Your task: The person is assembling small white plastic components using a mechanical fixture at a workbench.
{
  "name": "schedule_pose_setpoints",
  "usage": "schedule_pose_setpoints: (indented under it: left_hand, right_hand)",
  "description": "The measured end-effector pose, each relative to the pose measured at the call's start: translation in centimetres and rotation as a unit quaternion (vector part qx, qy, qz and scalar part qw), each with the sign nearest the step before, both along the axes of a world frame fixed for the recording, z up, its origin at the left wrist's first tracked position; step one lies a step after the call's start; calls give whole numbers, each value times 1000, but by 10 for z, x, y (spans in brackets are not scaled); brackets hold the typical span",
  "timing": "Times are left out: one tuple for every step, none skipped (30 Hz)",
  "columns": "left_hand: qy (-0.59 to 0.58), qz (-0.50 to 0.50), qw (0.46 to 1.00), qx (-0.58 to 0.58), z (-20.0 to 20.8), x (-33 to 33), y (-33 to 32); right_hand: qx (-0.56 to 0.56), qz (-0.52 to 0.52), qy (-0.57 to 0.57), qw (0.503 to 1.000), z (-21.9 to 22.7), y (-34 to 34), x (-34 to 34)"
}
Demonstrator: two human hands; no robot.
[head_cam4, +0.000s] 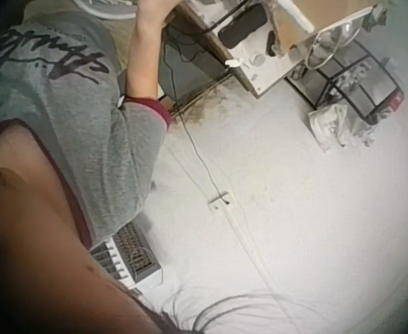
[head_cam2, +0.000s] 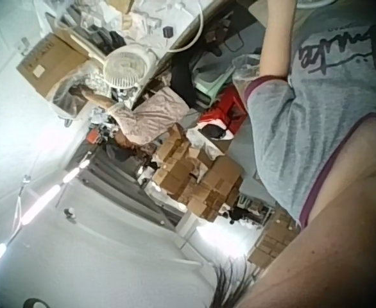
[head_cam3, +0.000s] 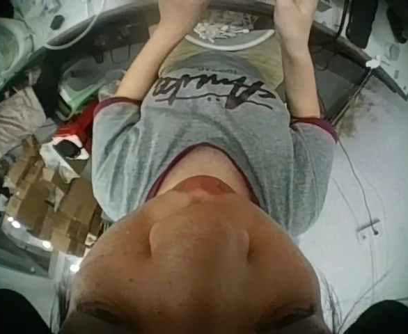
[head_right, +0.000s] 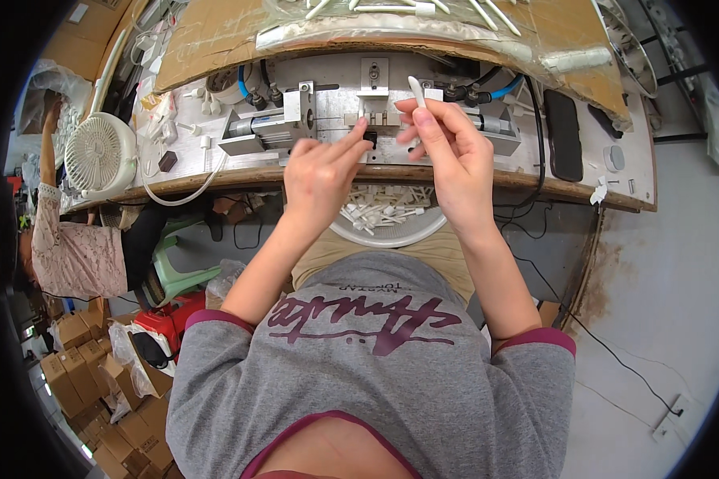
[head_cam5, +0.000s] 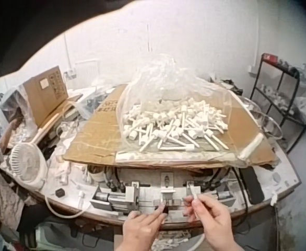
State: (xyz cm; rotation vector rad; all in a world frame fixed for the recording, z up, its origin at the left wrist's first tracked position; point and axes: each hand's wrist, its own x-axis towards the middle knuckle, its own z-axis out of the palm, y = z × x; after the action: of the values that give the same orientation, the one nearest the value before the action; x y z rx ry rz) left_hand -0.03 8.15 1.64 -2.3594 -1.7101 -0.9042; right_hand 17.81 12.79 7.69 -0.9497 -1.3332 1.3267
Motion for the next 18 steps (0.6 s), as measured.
schedule_pose_setpoints:
  left_hand:
    - [1, 2, 1000, 1, 2, -2, 4]
    - [1, 5, 1000, 2, 3, -3, 5]
    - [3, 10, 1000, -11, 3, -3, 5]
    - [4, 15, 1000, -24, 1, -2, 3]
    - [6, 20, 999, -37, 0, -2, 2]
    - [1, 16, 999, -35, -2, -2, 3]
    - [-3, 13, 999, -32, -4, -3, 4]
    - [-8, 10, 999, -30, -5, -4, 4]
    - [-14, 4, 999, -40, 1, -4, 5]
    - [-21, -2, 998, -51, 9, -5, 3]
    - [-28, -7, 998, -61, 18, -5, 2]
    - [-97, -29, 994, -47, 25, -4, 1]
    - [-166, -50, 984, -33, 32, -3, 0]
    - [-234, -71, 970, -18, 39, -2, -2]
    - [-244, -75, 967, -12, 46, -2, -4]
    - [-254, -79, 964, -6, 54, -3, -6]
    - [-264, -83, 961, 1, 60, -4, -7]
    - [-265, -77, 961, 4, 65, -6, -5]
  right_hand:
    - [26, -14, -26, 999, 1, 0, 1]
    - [52, -28, -52, 997, 4, -1, 2]
    - [78, -41, -76, 993, 4, -1, 3]
    - [73, -29, -76, 994, 4, -1, 5]
    - [69, -16, -77, 995, 3, -1, 8]
    - [65, -5, -77, 995, 3, -2, 9]
    - [38, 5, -71, 997, 3, -2, 8]
    - [12, 16, -65, 998, 3, -3, 5]
    - [-13, 26, -59, 998, 4, -2, 4]
    - [-39, 34, -54, 997, 4, -2, 4]
    - [-65, 42, -50, 996, 3, 0, 4]
    - [-90, 51, -45, 994, 2, 1, 4]
    - [-102, 68, -29, 992, 1, 5, 2]
    - [-113, 86, -13, 990, -1, 10, -3]
    - [-127, 102, 4, 987, -2, 14, -7]
    - [-135, 144, 10, 980, 1, 20, -11]
    - [-123, 165, -2, 979, 5, 29, -15]
    - [-109, 185, -13, 977, 11, 37, -19]
